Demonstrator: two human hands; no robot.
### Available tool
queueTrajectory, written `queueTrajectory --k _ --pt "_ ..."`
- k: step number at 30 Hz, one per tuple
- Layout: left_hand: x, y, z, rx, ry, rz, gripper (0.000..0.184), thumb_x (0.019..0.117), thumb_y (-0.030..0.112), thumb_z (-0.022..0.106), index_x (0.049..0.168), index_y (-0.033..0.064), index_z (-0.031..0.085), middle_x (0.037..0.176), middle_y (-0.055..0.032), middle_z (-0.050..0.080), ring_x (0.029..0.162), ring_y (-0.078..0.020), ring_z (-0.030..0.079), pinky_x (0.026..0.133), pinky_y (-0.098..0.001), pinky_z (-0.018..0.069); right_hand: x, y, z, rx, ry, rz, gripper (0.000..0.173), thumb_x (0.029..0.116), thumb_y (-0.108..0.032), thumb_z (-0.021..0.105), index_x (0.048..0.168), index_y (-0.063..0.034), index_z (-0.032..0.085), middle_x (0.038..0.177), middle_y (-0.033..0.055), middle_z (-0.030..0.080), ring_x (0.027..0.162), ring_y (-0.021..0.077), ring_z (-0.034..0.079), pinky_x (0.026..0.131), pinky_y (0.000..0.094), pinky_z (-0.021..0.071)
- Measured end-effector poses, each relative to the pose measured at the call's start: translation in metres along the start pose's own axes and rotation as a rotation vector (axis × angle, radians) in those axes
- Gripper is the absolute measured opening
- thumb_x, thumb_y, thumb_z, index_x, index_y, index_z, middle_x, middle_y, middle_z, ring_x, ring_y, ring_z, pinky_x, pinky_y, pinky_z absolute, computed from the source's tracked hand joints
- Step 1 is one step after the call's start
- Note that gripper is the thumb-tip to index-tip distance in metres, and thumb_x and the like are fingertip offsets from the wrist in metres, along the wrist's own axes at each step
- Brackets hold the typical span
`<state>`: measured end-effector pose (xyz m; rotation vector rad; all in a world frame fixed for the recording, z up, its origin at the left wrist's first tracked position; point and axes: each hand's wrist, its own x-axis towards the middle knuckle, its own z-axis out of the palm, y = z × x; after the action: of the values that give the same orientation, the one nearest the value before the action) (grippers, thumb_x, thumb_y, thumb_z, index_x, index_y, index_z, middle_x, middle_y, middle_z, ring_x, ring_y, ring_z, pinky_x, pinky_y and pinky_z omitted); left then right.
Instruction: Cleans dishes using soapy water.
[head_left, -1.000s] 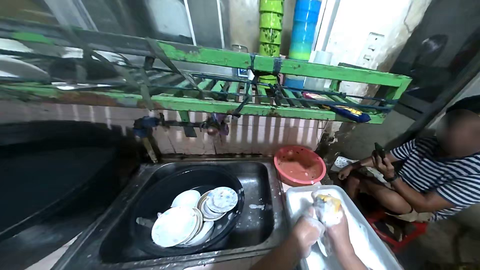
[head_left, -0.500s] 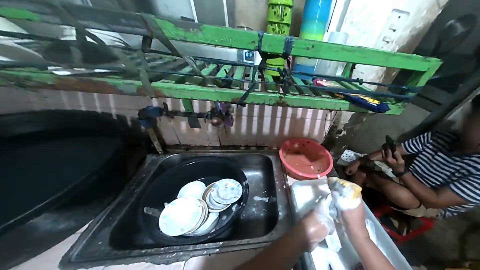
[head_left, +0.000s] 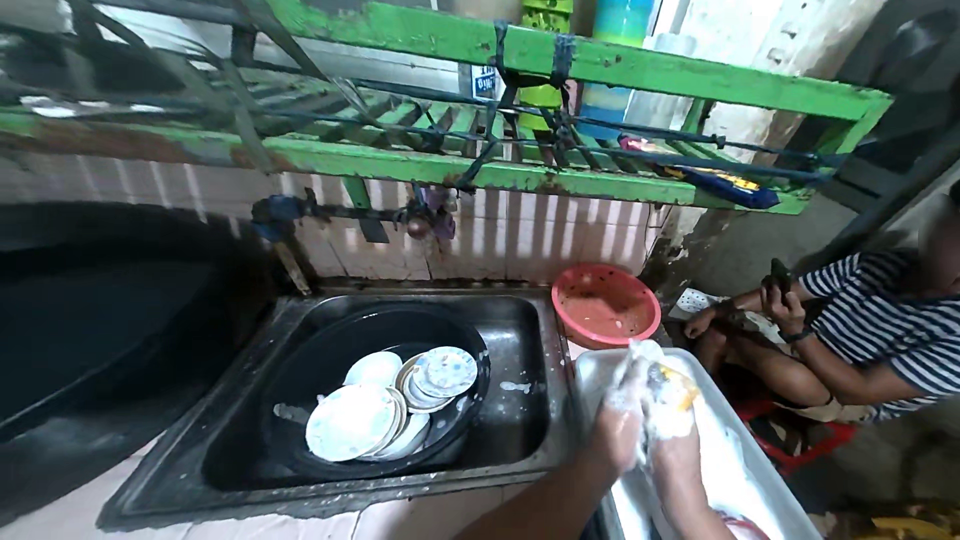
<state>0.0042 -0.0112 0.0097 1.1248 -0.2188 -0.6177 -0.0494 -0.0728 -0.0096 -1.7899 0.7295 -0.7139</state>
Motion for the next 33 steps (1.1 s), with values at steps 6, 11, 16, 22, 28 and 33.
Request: queueTrajectory --k 6,11,16,22,28,33 --pt "0.008 0.020 -0.020 -0.188 0.070 -0.145 0.047 0.1104 0.045 0.037 0.144 0.0171 0.054 0.129 -0.0086 0.066 0.116 -0.0211 0.065 0.097 -0.0449 0.0551 0.043 0.026 -0.027 -0.503 -0.094 -0.351 0.040 0.0872 -0.030 0.075 0.110 0.0026 0.073 0.118 0.0242 0.069 0.117 0.0418 0.062 0.103 0.0601 0.0472" --pt "0.001 0.004 -0.017 -0.126 0.112 -0.160 0.042 0.1119 0.036 0.038 0.137 0.0068 0.056 0.123 -0.0119 0.066 0.110 -0.0190 0.064 0.095 -0.0380 0.0543 0.011 0.007 -0.010 -0.381 -0.179 -0.461 0.038 0.0861 -0.028 0.071 0.107 0.0039 0.074 0.107 0.0208 0.073 0.104 0.0323 0.070 0.094 0.0488 0.0557" --pt "0.006 0.014 -0.028 -0.192 0.076 -0.166 0.048 0.1100 0.047 0.036 0.141 0.0150 0.056 0.125 -0.0093 0.067 0.113 -0.0208 0.066 0.095 -0.0429 0.0560 0.033 0.025 -0.033 -0.566 -0.272 -0.351 0.043 0.0919 -0.036 0.070 0.112 0.0015 0.073 0.115 0.0219 0.071 0.113 0.0374 0.066 0.100 0.0555 0.0520" --pt "-0.020 0.000 0.006 -0.171 0.002 -0.061 0.043 0.1133 0.029 0.032 0.145 0.0068 0.051 0.135 -0.0097 0.061 0.120 -0.0141 0.060 0.103 -0.0331 0.0507 0.026 0.008 -0.004 -0.055 -0.021 -0.099 0.047 0.0889 -0.016 0.068 0.129 0.0076 0.059 0.114 0.0189 0.069 0.105 0.0207 0.067 0.095 0.0400 0.0547" --pt "-0.015 -0.008 -0.015 0.100 0.040 0.117 0.055 0.1123 0.033 0.020 0.145 0.0027 0.052 0.147 -0.0123 0.056 0.136 -0.0163 0.052 0.114 -0.0355 0.0427 0.056 -0.014 -0.040 0.617 0.006 0.147 0.027 0.1102 -0.021 0.031 0.121 -0.0104 0.053 0.088 0.0000 0.063 0.075 0.0091 0.064 0.065 0.0304 0.0572" --pt "0.005 0.032 -0.022 -0.543 0.248 -0.386 0.042 0.1104 0.035 0.038 0.137 0.0044 0.051 0.123 -0.0216 0.062 0.104 -0.0355 0.066 0.083 -0.0527 0.0572 0.056 -0.037 -0.073 0.776 -0.135 0.131 0.038 0.1096 -0.035 0.028 0.107 -0.0156 0.060 0.087 0.0002 0.068 0.076 0.0090 0.068 0.064 0.0286 0.0589"
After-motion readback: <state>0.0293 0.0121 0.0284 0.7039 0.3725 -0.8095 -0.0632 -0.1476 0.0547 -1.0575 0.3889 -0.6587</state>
